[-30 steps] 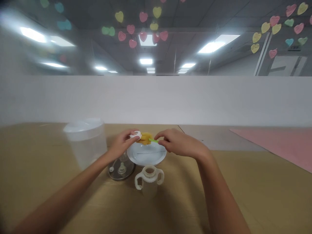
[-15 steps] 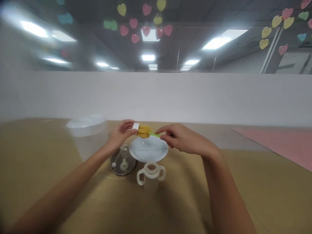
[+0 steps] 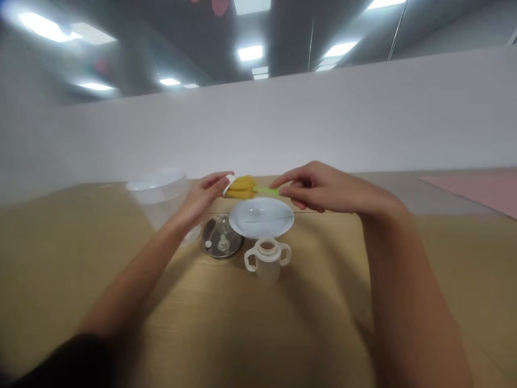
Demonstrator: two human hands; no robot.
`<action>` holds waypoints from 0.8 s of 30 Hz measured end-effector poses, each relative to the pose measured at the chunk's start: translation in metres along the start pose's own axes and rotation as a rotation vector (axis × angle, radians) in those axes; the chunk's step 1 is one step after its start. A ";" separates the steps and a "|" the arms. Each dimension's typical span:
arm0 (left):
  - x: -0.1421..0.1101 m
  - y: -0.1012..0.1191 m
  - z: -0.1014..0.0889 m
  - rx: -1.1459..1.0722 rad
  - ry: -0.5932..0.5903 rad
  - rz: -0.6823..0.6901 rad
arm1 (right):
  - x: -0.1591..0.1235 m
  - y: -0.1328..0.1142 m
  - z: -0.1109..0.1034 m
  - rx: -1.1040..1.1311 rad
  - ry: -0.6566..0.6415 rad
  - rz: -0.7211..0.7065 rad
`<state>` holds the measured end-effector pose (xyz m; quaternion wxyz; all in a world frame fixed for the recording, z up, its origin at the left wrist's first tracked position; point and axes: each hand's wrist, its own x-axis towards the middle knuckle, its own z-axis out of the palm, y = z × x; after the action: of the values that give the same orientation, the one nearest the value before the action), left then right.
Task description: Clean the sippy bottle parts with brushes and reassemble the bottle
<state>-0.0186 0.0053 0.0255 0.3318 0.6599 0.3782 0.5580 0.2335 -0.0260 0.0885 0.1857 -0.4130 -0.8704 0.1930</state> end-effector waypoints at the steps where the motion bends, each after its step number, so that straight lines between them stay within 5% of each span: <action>1: 0.001 0.002 -0.002 0.057 0.038 0.025 | 0.001 0.001 0.000 -0.005 0.007 0.011; 4: 0.004 0.003 -0.007 0.210 0.118 0.069 | 0.001 0.004 0.000 -0.046 0.039 0.045; 8: 0.005 0.000 -0.010 0.372 0.147 0.092 | -0.002 0.001 0.002 -0.180 0.253 0.090; 12: 0.003 0.001 -0.008 0.366 0.087 0.103 | -0.003 -0.007 0.005 -0.119 0.134 0.036; 18: -0.004 0.011 -0.015 0.470 -0.114 0.088 | 0.000 -0.005 0.006 -0.181 0.178 0.107; 24: -0.005 0.007 -0.034 1.078 -0.392 0.006 | -0.001 -0.005 0.004 -0.269 0.200 0.166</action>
<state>-0.0519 -0.0022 0.0343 0.0109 0.8280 0.5389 0.1546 0.2289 -0.0310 0.0871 0.1978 -0.5217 -0.8285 0.0476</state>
